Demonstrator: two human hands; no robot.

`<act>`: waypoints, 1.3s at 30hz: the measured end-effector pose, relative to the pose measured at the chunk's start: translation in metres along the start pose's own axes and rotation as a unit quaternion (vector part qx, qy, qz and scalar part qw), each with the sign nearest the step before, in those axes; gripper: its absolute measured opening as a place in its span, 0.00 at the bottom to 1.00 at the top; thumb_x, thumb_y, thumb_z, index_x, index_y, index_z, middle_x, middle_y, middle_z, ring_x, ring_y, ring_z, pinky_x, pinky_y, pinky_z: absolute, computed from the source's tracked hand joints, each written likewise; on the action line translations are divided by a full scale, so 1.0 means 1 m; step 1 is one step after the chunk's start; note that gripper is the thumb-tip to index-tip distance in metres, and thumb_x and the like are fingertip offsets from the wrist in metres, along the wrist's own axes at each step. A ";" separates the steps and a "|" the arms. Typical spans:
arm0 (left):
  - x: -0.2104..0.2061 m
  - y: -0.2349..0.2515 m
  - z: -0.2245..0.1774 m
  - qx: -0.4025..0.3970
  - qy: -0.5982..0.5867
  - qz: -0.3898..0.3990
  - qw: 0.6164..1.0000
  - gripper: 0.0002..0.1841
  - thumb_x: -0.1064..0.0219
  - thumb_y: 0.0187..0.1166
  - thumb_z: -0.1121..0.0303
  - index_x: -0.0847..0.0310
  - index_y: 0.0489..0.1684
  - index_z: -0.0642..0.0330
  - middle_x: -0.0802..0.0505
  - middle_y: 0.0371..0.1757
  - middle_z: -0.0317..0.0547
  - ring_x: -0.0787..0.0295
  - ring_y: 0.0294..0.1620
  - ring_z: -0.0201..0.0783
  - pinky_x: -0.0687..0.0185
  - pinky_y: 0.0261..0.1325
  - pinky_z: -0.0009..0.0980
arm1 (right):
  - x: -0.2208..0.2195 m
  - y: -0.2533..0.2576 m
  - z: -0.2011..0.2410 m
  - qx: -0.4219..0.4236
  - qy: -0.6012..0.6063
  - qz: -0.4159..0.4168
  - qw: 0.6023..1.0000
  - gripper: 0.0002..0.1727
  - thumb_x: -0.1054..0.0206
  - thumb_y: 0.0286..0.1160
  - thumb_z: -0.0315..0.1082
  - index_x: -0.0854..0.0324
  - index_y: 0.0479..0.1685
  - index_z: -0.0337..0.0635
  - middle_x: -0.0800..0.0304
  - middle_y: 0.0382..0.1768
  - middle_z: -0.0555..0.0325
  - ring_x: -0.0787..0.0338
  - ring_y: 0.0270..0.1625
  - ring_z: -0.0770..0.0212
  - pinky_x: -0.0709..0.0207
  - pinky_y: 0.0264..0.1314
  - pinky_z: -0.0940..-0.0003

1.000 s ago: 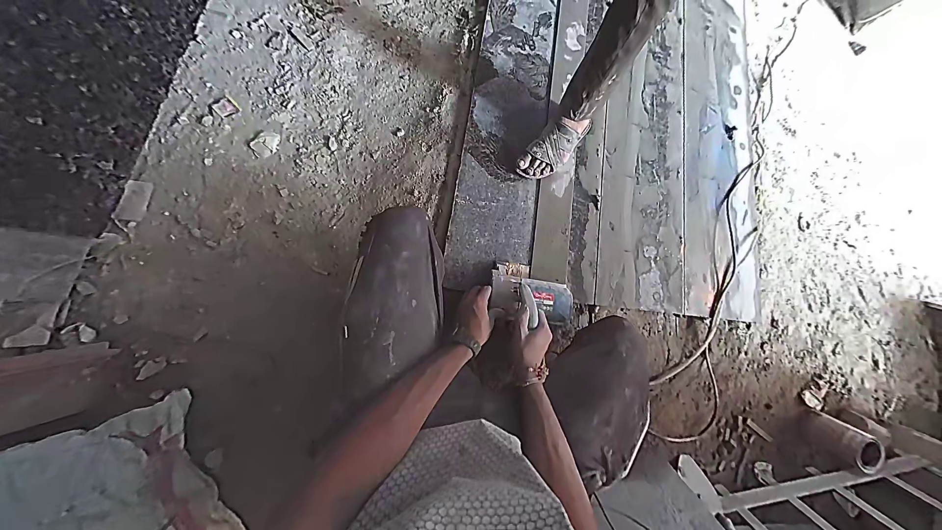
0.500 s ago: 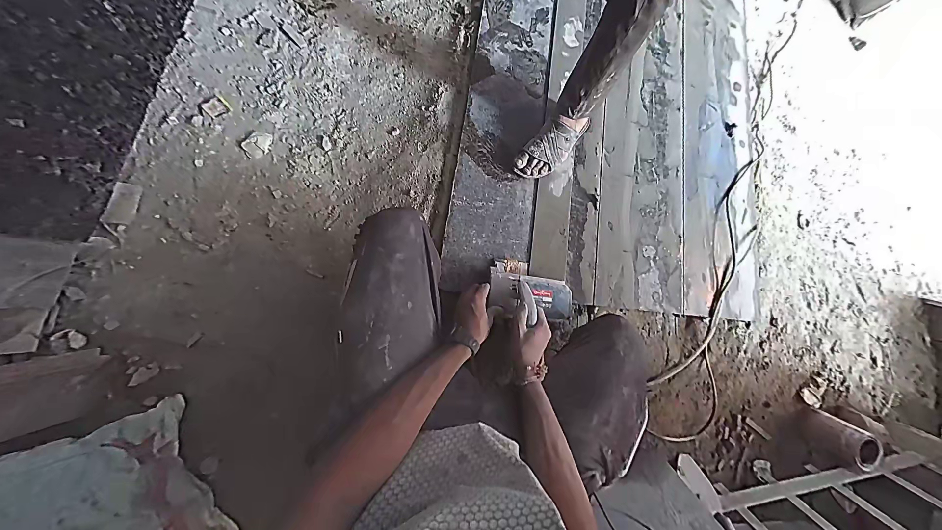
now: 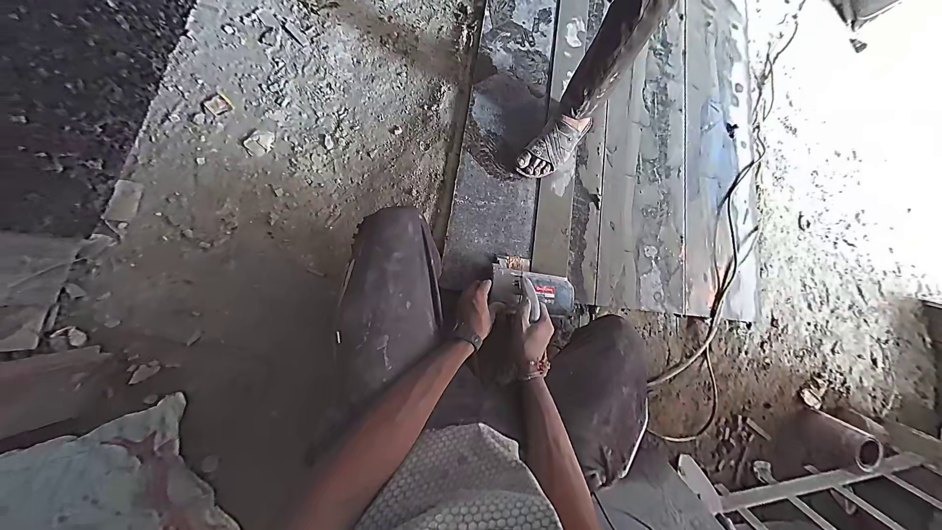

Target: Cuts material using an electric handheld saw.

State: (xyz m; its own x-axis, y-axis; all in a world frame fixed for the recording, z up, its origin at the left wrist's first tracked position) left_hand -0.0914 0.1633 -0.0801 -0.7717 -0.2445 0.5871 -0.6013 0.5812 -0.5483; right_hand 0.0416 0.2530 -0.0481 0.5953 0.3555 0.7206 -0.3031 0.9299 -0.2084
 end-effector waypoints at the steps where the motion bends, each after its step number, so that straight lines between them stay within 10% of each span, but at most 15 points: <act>1: 0.000 0.000 0.000 -0.004 -0.005 -0.007 1.000 0.30 0.27 0.78 0.65 0.26 0.78 0.71 0.17 0.75 0.66 0.22 0.80 0.56 0.34 0.86 0.44 | 0.001 0.000 0.001 -0.001 0.000 -0.001 1.000 0.18 0.33 0.81 0.43 0.12 0.47 0.35 0.07 0.31 0.45 0.06 0.37 0.48 0.16 0.46 0.45; 39: 0.007 0.009 0.004 -0.049 -0.104 -0.037 0.993 0.31 0.24 0.73 0.69 0.26 0.76 0.74 0.17 0.73 0.67 0.21 0.77 0.56 0.32 0.83 0.42 | -0.005 0.005 0.009 0.004 -0.016 -0.016 1.000 0.18 0.36 0.85 0.39 0.13 0.56 0.29 0.06 0.38 0.40 0.07 0.42 0.45 0.18 0.54 0.44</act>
State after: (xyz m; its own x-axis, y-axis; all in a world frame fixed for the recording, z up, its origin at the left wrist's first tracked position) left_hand -0.1030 0.1636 -0.0832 -0.7580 -0.4381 0.4831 -0.6431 0.6253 -0.4420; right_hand 0.0304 0.2548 -0.0464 0.5805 0.3213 0.7481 -0.2894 0.9403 -0.1793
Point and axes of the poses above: each hand's wrist, its own y-axis towards the middle knuckle, its own x-axis out of the back of the hand, z = x × y, the point moved 9 cm from there along y, towards the middle knuckle
